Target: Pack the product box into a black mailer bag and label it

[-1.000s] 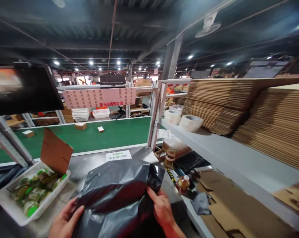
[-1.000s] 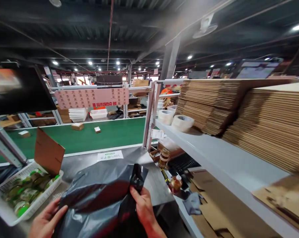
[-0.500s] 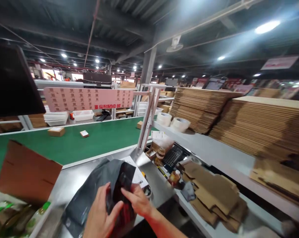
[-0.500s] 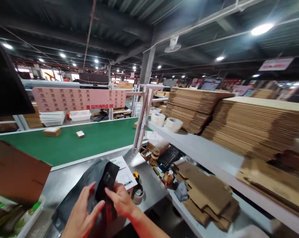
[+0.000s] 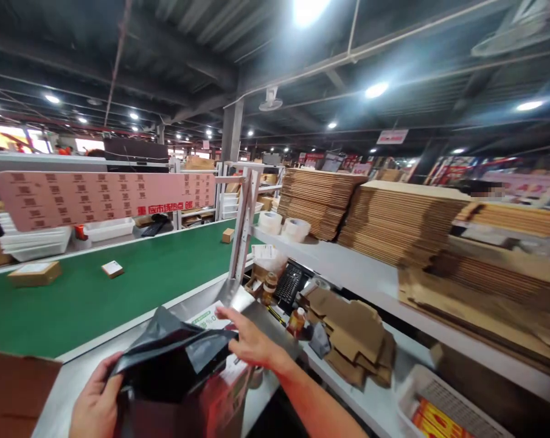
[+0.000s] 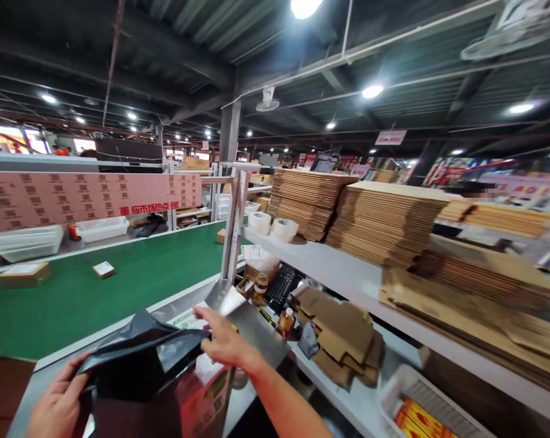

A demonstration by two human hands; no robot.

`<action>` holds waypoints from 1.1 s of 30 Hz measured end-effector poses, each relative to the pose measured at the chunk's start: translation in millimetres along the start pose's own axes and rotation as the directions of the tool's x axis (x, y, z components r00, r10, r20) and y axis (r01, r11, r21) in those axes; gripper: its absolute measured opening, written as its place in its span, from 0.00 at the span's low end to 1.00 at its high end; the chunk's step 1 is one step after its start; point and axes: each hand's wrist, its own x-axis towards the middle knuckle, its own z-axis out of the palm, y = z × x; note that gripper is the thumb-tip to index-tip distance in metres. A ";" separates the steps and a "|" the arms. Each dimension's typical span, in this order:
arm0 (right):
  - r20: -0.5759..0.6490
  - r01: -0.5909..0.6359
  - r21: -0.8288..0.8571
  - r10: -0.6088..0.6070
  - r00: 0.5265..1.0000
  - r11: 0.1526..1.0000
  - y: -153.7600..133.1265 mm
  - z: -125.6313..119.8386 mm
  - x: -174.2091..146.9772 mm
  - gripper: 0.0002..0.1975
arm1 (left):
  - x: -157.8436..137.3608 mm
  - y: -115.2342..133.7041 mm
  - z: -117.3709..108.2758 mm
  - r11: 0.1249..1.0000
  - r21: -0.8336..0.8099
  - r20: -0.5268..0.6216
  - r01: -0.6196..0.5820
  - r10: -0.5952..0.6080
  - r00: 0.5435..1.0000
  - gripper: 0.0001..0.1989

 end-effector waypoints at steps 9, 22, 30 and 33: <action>0.170 0.380 -0.533 -0.345 0.923 0.756 -22.8 23.3 37.2 0.56 | -10.1 41.0 73.4 0.806 0.234 0.338 -0.544 0.457 0.823 0.15; -0.100 0.106 -0.655 -0.224 0.969 0.749 41.9 -30.1 119.0 0.28 | 36.5 13.0 24.6 0.371 0.837 0.224 -0.401 0.437 0.871 0.23; -0.216 0.020 -0.645 -0.207 0.954 0.764 95.7 -42.6 138.5 0.25 | 36.5 -28.1 18.5 0.365 0.883 0.146 -0.295 0.383 0.912 0.22; -0.223 -0.012 -0.617 -0.160 0.962 0.787 123.6 -34.8 133.8 0.27 | 33.4 -39.9 21.9 0.522 0.840 0.014 -0.151 0.256 0.967 0.17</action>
